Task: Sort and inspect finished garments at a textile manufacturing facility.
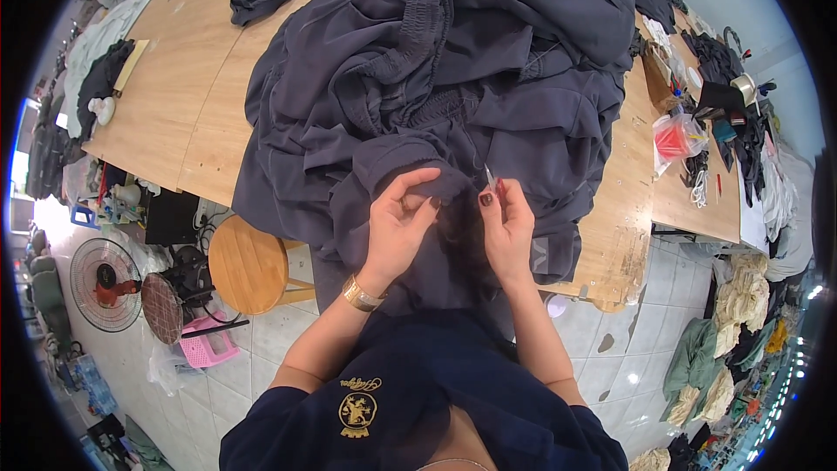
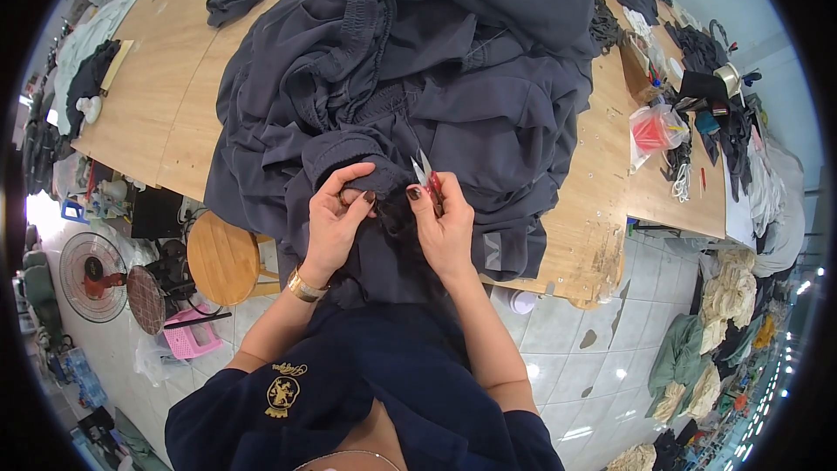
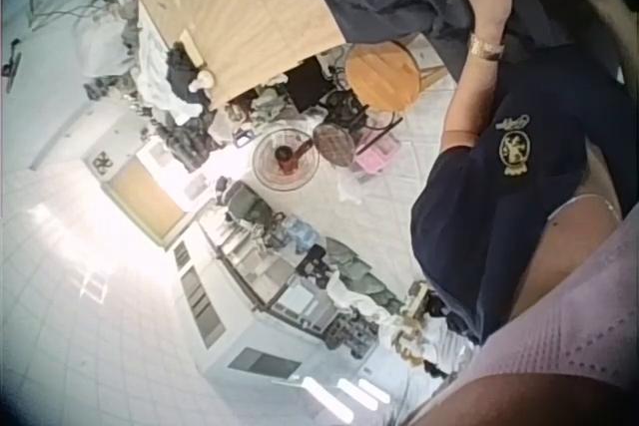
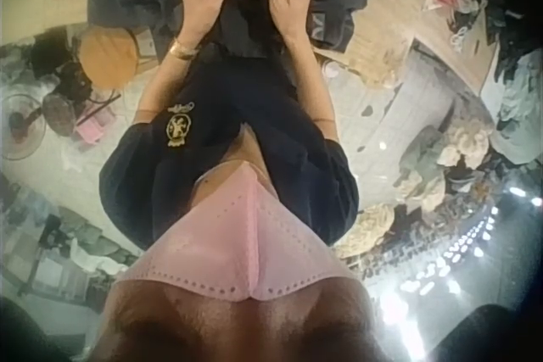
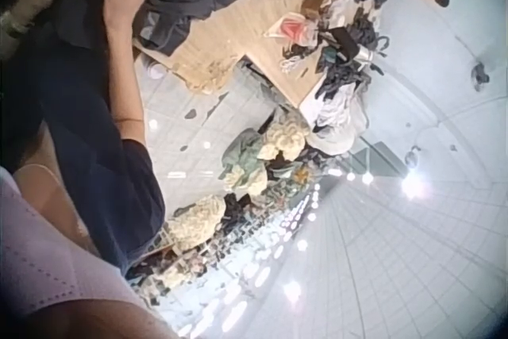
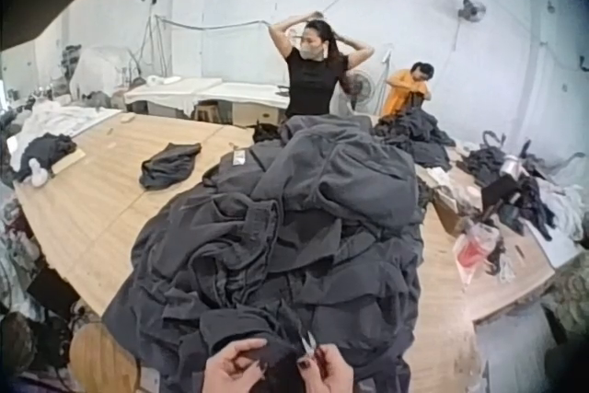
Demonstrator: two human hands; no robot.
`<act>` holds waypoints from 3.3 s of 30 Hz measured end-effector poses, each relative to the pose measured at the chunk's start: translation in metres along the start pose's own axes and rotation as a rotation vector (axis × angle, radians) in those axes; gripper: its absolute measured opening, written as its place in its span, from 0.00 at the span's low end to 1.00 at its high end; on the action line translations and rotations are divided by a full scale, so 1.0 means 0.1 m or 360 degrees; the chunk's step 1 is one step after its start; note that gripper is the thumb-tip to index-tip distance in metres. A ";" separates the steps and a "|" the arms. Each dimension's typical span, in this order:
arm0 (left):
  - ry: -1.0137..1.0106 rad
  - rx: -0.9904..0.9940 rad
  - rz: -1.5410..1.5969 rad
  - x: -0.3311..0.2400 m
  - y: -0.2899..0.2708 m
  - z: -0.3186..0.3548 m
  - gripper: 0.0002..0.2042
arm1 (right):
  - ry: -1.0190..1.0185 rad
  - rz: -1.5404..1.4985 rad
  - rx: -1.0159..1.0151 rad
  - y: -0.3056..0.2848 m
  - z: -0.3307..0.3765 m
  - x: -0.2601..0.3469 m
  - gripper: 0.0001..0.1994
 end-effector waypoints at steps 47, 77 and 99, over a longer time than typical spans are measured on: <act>0.0323 -0.0118 -0.0297 0.06 0.07 0.12 0.23 | -0.0306 0.0421 0.0098 0.17 0.21 0.30 0.09; 0.0145 -0.0032 0.0071 0.01 0.04 0.04 0.25 | -0.0670 0.1086 0.0225 0.14 0.15 0.38 0.13; 0.0172 -0.0086 0.0131 0.06 0.01 0.05 0.22 | 0.0038 0.0360 -0.0029 0.06 0.01 0.13 0.09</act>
Point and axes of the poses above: each hand's wrist, its own z-axis away from the middle knuckle, its own y-axis out of the palm, x = y × z, the point moved 9 cm from there along -z, towards the middle knuckle
